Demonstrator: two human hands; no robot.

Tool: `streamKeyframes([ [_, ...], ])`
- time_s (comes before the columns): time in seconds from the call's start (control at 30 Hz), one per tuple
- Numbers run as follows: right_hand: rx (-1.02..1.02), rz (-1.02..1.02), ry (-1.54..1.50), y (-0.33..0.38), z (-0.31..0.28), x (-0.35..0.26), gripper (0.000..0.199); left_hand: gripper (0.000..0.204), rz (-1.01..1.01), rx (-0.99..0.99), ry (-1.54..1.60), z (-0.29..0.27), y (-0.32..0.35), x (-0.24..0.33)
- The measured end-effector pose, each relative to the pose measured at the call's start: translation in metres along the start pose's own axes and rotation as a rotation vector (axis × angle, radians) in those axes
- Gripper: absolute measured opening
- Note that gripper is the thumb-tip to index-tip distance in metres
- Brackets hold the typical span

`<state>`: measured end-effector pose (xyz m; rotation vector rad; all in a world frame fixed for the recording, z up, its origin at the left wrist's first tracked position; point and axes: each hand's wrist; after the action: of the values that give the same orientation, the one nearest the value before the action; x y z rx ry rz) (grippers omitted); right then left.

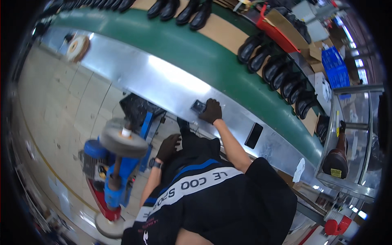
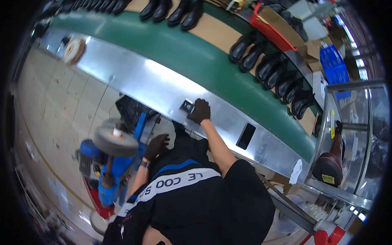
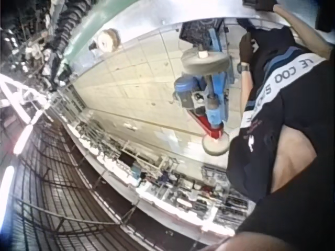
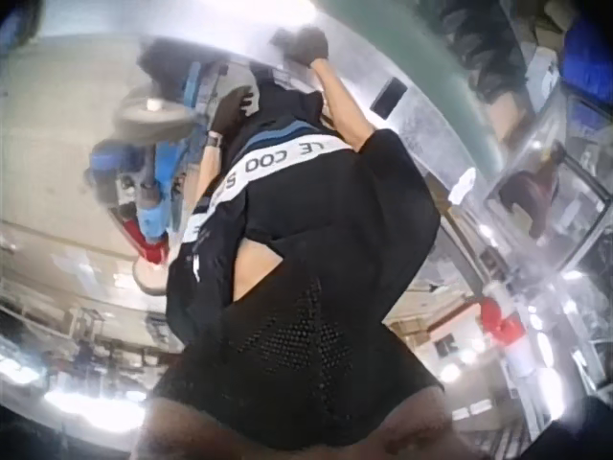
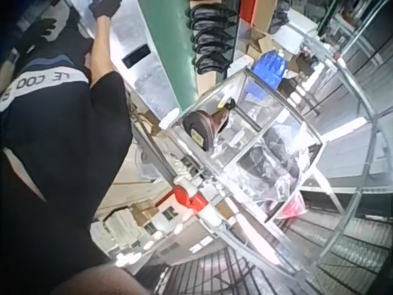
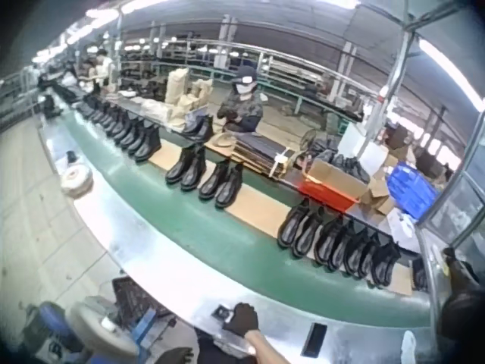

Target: The person uses a rotating buffing machine to polish the soles and sides of black leather boots. They handle the boots one at a time, pressing them against the spinning wheel, then placing them on a nearby table. The process is repeated for multiple boots in a workshop setting.

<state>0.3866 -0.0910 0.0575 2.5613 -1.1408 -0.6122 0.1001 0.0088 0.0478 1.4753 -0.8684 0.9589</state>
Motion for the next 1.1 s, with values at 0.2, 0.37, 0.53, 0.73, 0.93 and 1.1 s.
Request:
streamKeyframes([
  [0.2,-0.359,-0.004,-0.094,0.037,-0.010,-0.071,0.088,0.040,0.041,0.054,0.874,0.012,0.002,-0.024],
  [0.37,-0.455,-0.513,-0.172,0.094,0.064,-0.151,0.081,0.036,0.239,0.267,0.494,0.022,0.039,-0.096],
  [0.53,-0.420,-0.554,-0.191,0.123,0.100,-0.198,0.081,0.032,0.021,0.509,-0.301,0.003,0.101,-0.084],
  [0.73,-0.465,-0.557,-0.262,0.161,0.093,-0.221,0.074,0.038,0.108,0.593,0.164,0.021,0.112,-0.119],
  [0.93,-0.401,-0.512,-0.278,0.164,0.114,-0.216,0.072,0.030,-0.042,0.531,-0.275,0.019,0.116,-0.126],
  [1.1,-0.386,-0.514,-0.272,0.153,0.104,-0.211,0.074,0.031,0.083,0.514,0.164,0.015,0.102,-0.128],
])
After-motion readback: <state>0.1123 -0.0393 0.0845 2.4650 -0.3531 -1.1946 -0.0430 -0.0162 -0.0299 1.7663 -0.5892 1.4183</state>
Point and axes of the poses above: each hand's wrist, its own y-axis away from the middle knuckle, its own z-axis out of the palm, x = y × z, and after that the axes turned 10 degrees about -x, right-handed
